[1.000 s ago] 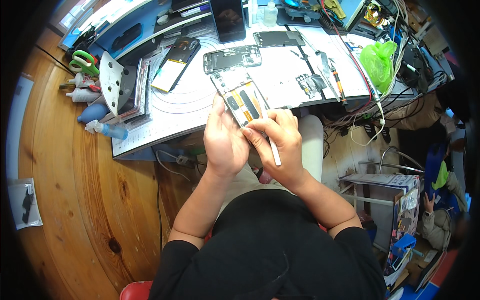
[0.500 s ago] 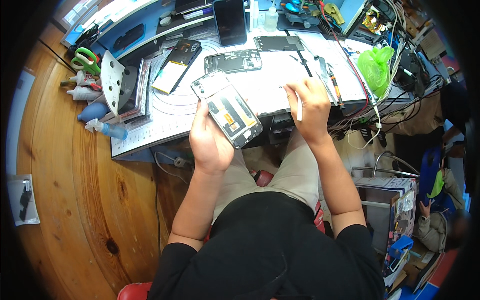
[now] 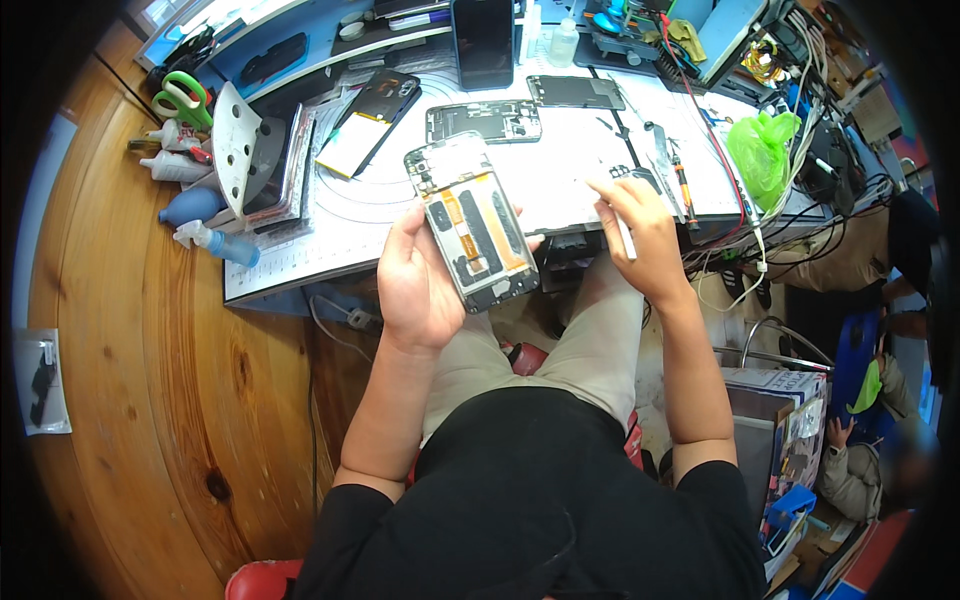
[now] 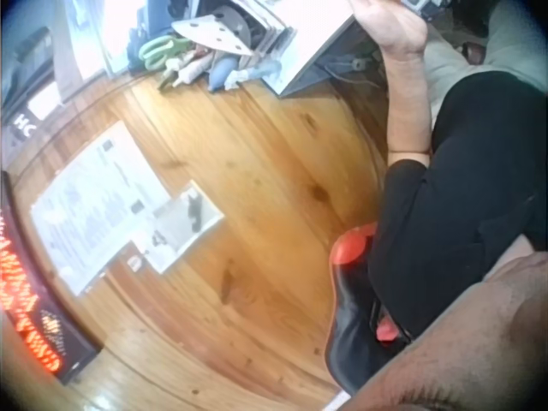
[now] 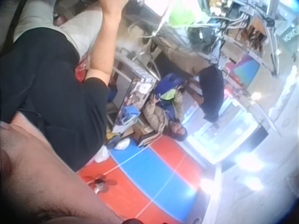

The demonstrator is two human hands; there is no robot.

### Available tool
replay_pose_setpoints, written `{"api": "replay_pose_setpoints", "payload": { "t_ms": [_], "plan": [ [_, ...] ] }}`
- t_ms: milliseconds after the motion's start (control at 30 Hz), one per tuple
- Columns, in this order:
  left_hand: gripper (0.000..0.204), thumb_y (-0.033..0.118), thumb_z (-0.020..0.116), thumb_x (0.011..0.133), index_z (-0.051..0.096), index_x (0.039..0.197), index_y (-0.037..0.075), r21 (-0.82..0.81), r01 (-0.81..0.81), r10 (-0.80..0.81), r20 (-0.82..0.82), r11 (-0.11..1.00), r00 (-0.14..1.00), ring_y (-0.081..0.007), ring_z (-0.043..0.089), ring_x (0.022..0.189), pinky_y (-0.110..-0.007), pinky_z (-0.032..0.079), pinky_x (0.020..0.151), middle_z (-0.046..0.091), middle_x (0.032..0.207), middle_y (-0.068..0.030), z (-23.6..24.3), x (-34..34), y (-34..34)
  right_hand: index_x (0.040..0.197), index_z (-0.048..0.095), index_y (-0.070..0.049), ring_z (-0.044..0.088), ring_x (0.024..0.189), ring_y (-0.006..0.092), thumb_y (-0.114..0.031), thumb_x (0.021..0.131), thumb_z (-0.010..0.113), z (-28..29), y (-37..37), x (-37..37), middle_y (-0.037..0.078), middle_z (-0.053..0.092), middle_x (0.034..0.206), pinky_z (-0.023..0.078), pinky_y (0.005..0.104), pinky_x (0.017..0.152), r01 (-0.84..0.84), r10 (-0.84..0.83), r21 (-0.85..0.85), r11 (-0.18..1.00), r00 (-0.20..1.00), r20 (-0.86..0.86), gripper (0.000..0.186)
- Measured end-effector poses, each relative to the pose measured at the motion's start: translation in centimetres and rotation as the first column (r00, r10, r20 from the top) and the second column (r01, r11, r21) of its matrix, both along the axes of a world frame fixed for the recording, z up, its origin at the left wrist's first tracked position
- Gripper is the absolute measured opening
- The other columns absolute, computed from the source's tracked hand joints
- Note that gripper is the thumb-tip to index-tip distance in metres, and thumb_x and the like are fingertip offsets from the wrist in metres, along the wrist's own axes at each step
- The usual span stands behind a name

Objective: The person disassembles a mobile phone using a plastic tool to pry internal components. The person detaches ribbons and separates layers of the device while working at a bench with various parts and tools.

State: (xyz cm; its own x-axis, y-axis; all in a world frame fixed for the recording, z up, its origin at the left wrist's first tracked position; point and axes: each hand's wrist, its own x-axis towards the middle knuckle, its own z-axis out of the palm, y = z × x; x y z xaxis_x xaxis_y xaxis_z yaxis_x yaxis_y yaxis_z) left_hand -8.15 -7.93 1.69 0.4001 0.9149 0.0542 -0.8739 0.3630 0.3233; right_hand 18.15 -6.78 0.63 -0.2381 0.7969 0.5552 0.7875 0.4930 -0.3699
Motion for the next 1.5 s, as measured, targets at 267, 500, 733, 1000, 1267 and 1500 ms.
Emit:
{"api": "replay_pose_setpoints", "payload": {
  "t_ms": [267, 500, 733, 1000, 1267, 1500],
  "plan": [
    [0.054, 0.029, 0.029, 0.106, 0.029, 0.15, -0.002, 0.032, 0.05, -0.05, -0.006, 0.998, 0.999, -0.0482, 0.053, 0.131, -0.073, 0.045, 0.105, 0.049, 0.144, -0.0275, 1.2, 0.2, -0.8, 0.101, 0.073, -0.003, 0.066, 0.084, 0.0314, -0.001, 0.087, 0.07, -0.1, 0.1, -0.1, 0.013, 0.069, 0.087, 0.051, 0.0376, 0.076, 0.08, -0.072, 0.037, 0.996, 0.979, -0.192, 0.015],
    [0.051, 0.022, 0.033, 0.105, 0.026, 0.152, 0.004, 0.056, 0.032, -0.03, -0.031, 0.998, 0.999, -0.0471, 0.054, 0.13, -0.072, 0.047, 0.103, 0.048, 0.144, -0.0268, 1.3, 0.4, -0.9, 0.099, 0.072, -0.001, 0.066, 0.086, 0.0308, -0.005, 0.088, 0.07, 0.2, 0.7, -0.3, 0.015, 0.07, 0.09, 0.051, 0.0384, 0.078, 0.048, -0.044, 0.034, 0.998, 0.992, -0.115, 0.012],
    [0.054, 0.019, 0.037, 0.103, 0.023, 0.153, 0.003, 0.143, 0.029, -0.005, -0.17, 0.989, 0.985, -0.0452, 0.056, 0.128, -0.068, 0.052, 0.101, 0.048, 0.144, -0.0255, 1.7, 0.7, -1.1, 0.114, 0.073, 0.002, 0.068, 0.091, 0.0288, -0.009, 0.096, 0.069, 0.3, 0.8, -0.3, 0.018, 0.071, 0.099, 0.052, 0.0356, 0.082, 0.14, -0.108, 0.067, 0.988, 0.93, -0.351, 0.021],
    [0.056, 0.019, 0.038, 0.103, 0.023, 0.154, 0.003, 0.139, 0.034, -0.008, -0.183, 0.99, 0.983, -0.0435, 0.058, 0.127, -0.065, 0.054, 0.099, 0.048, 0.143, -0.0251, 1.9, 0.8, -1.4, 0.108, 0.073, 0.002, 0.068, 0.086, 0.0192, -0.004, 0.093, 0.073, 2.4, -0.8, -0.9, 0.01, 0.071, 0.092, 0.053, 0.0298, 0.08, 0.153, -0.082, 0.102, 0.983, 0.859, -0.505, 0.016],
    [0.051, 0.012, 0.041, 0.103, 0.028, 0.151, 0.002, 0.167, 0.02, 0.028, -0.277, 0.986, 0.96, -0.0387, 0.062, 0.121, -0.059, 0.059, 0.094, 0.053, 0.137, -0.0236, 2.6, 1.5, -1.7, 0.108, 0.072, 0.002, 0.065, 0.079, 0.0104, 0.001, 0.088, 0.074, 3.6, -3.7, -3.6, 0.009, 0.072, 0.092, 0.051, 0.0242, 0.07, -0.023, 0.045, 0.041, 0.999, 0.758, -0.651, 0.02],
    [0.051, 0.007, 0.045, 0.101, 0.029, 0.149, 0.0, 0.231, 0.008, 0.104, -0.468, 0.973, 0.877, -0.0386, 0.065, 0.117, -0.057, 0.062, 0.089, 0.053, 0.136, -0.0258, 2.5, 2.1, -2.5, 0.107, 0.072, 0.004, 0.063, 0.099, 0.0205, -0.018, 0.106, 0.053, 6.4, -4.5, -4.8, 0.017, 0.064, 0.115, 0.051, 0.0302, 0.085, -0.19, 0.239, 0.157, 0.969, 0.875, -0.42, 0.029]
  ]
}}
